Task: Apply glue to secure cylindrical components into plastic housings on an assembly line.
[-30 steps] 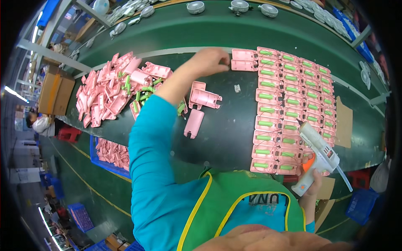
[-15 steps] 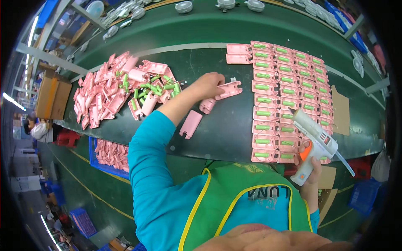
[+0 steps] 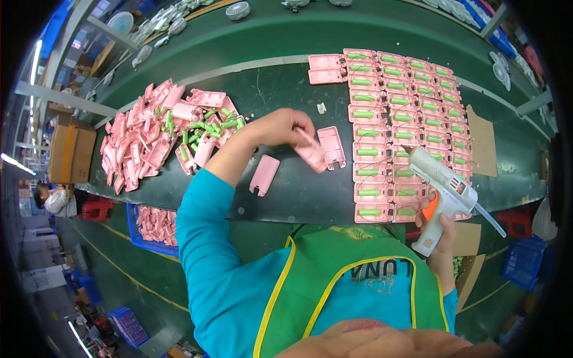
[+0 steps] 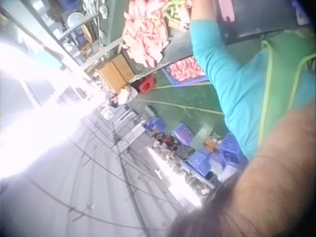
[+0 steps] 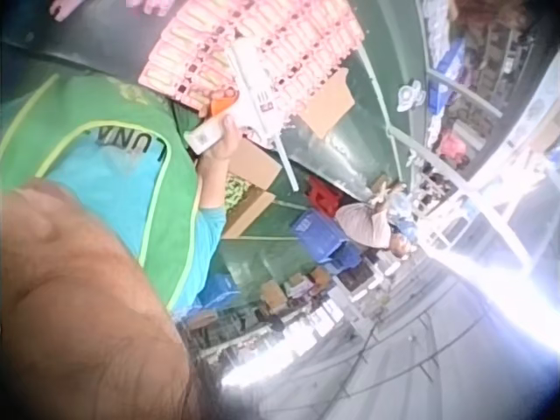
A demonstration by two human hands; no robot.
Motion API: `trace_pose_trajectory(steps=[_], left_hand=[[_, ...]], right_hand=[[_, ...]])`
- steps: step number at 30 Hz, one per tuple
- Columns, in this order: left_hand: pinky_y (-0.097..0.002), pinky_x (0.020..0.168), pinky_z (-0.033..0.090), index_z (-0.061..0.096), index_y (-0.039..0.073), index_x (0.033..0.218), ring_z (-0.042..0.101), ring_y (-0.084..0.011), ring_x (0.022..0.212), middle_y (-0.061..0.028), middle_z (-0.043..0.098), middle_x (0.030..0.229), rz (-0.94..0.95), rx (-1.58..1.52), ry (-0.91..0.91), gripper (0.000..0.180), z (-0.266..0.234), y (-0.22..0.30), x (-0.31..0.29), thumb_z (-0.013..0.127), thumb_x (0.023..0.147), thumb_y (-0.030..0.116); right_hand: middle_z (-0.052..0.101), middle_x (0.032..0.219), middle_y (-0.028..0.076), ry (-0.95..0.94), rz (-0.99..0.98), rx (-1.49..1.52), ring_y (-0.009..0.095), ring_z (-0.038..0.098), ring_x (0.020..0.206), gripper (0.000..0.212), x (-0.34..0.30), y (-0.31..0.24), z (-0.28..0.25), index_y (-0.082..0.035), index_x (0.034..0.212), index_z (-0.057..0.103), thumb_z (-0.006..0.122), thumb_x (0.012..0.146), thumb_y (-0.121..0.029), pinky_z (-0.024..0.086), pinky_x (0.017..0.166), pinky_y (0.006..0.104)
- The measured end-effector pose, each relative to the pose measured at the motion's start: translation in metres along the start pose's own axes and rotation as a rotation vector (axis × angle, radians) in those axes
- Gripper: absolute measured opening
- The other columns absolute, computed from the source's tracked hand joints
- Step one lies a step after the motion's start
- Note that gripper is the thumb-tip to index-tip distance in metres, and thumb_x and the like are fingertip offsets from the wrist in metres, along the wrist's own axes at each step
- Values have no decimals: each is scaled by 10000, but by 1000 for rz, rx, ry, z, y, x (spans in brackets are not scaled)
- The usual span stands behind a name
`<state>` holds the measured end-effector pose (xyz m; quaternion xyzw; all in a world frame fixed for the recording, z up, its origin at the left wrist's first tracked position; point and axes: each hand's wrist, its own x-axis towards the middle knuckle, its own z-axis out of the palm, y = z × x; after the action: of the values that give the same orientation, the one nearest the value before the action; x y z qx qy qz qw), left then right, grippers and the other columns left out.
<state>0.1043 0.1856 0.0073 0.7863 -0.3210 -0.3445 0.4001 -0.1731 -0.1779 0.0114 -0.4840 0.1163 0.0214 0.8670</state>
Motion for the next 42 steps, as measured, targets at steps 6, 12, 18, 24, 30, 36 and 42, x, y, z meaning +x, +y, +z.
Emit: trace_pose_trajectory(steps=[6,12,18,24,30,36,42], left_hand=[[-374,903,444,684,163,973,538,-261,1087,-38,592,1146,230,550,78,275,40,3,-6,732,706,120],[-418,887,405,654,145,854,559,-198,974,-8,601,1034,546,1060,217,95,52,3,5,609,770,147],[-419,848,391,633,139,837,573,-231,878,-20,607,863,283,1063,536,107,37,-19,32,651,816,242],[-403,805,390,671,132,887,586,-235,886,-33,625,870,186,1034,607,126,23,-19,66,656,823,239],[-398,794,390,684,142,895,586,-236,889,-30,621,859,182,1019,663,114,20,-21,88,641,819,215],[-412,817,422,654,119,940,583,-253,920,-74,591,947,298,820,805,173,21,-13,68,685,773,157],[-429,720,508,632,103,945,638,-286,859,-91,599,900,-50,771,524,235,25,15,-35,706,807,278]], right_hand=[[534,1045,98,7,20,5,242,558,1024,547,2,0,2,-22,1247,456,635,829,-325,484,693,283],[565,1058,133,14,-2,31,275,576,1037,549,1,1,1,12,1234,485,640,822,-315,515,692,290],[572,1049,134,16,-7,37,272,579,1030,535,3,1,4,7,1225,487,640,822,-309,520,683,284],[543,1044,107,33,2,30,259,578,1008,523,4,3,1,-17,1238,465,627,829,-299,509,643,285],[544,1043,103,31,-3,20,253,576,1007,534,4,2,7,-17,1250,459,634,828,-294,507,646,285],[531,1054,92,26,14,29,244,559,1013,561,0,6,0,-29,1271,437,632,827,-311,482,676,280],[544,1069,112,-7,-22,34,273,560,1053,544,-2,7,-7,-8,1256,450,621,835,-305,497,693,297]])
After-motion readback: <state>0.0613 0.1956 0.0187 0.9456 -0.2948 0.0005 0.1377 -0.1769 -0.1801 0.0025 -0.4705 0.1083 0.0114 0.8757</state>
